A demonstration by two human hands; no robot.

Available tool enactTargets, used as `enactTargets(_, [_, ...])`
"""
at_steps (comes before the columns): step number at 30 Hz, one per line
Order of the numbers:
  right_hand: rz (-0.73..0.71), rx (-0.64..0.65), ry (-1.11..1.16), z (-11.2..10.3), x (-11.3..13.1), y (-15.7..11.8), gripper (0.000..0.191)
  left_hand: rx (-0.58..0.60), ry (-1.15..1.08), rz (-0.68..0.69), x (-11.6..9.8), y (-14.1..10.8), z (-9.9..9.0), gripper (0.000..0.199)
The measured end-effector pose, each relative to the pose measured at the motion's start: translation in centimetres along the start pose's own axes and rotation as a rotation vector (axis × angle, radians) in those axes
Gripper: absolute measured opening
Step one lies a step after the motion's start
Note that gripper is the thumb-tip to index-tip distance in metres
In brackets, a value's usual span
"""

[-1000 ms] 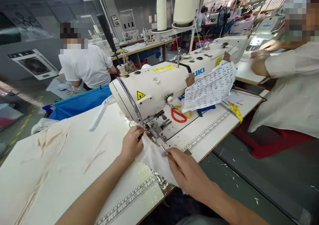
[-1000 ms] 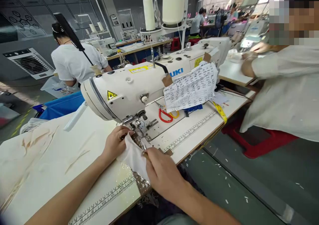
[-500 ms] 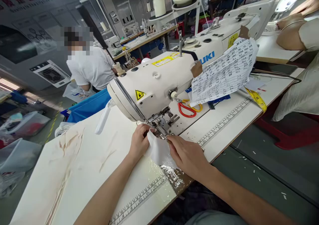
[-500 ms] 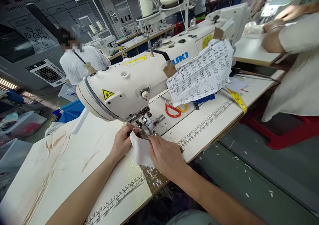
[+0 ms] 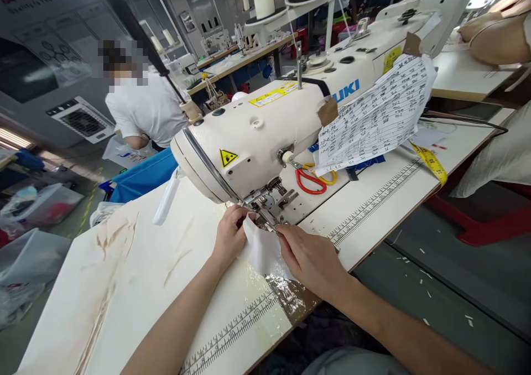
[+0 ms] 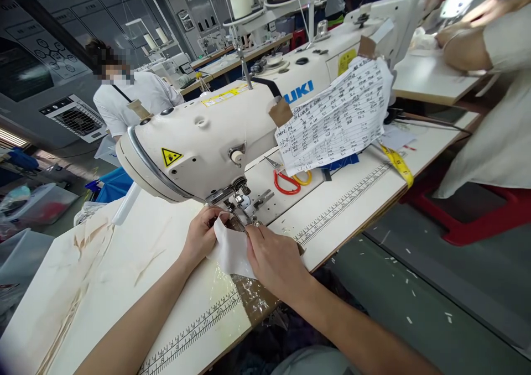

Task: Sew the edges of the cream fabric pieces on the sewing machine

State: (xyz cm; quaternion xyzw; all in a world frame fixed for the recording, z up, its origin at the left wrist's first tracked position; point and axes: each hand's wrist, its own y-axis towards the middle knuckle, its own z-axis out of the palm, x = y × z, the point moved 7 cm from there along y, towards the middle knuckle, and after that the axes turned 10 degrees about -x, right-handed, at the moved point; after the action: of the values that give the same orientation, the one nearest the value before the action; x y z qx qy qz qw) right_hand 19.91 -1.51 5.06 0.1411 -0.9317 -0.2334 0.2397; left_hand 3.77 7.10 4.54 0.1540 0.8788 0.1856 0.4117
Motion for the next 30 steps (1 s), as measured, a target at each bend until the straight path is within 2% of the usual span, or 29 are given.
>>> enactTargets(22, [-0.001, -0.049, 0.027, -0.09, -0.02, -0.13, 0.031, 0.027, -0.003, -0.026, 0.22, 0.01, 0.02, 0.027])
enactTargets(30, [0.009, -0.028, 0.028, 0.04, -0.06, 0.03, 0.031, 0.033, -0.002, -0.024, 0.29, 0.03, 0.09, 0.027])
